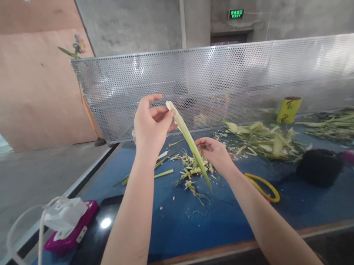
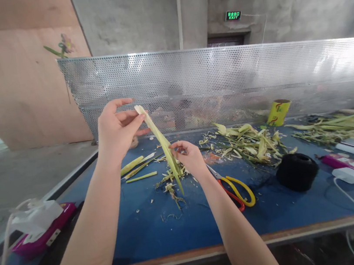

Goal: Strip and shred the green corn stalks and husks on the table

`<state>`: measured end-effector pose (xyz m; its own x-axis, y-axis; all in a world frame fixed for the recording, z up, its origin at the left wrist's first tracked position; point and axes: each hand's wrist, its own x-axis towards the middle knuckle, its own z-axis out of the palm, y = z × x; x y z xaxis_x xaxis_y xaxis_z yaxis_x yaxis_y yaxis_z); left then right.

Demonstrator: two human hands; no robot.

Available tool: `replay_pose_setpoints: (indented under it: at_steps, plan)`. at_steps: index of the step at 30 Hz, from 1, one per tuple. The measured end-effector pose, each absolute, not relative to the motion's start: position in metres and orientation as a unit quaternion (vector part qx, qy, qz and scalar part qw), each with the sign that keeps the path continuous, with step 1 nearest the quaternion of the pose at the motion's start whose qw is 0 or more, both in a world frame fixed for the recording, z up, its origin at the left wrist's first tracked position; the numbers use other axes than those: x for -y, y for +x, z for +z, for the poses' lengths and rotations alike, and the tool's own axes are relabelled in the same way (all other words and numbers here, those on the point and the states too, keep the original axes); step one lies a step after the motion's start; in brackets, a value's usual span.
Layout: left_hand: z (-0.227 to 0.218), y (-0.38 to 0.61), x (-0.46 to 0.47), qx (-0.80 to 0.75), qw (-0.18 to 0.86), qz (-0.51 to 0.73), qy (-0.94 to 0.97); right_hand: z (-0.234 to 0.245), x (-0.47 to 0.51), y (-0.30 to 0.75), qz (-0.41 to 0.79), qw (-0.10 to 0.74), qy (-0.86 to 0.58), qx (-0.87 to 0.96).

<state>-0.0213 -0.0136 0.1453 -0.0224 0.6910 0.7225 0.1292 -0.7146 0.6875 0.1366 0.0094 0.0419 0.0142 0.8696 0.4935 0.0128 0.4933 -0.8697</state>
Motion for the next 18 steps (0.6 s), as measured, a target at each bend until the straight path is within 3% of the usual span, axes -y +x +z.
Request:
replay_pose_setpoints:
  at_steps: [10,18]
  plan:
    - [0.1463,-0.0233,0.0113,-0.302,0.224,0.663,0.647,0.0361,-0.0146,0.1348,0.366,0.577,-0.326,0.654]
    - [0.1481,-0.0272,0.0136,-0.304,0.225,0.679,0.630,0.0358,-0.0099,0.1328,0.450,0.553,-0.266,0.649]
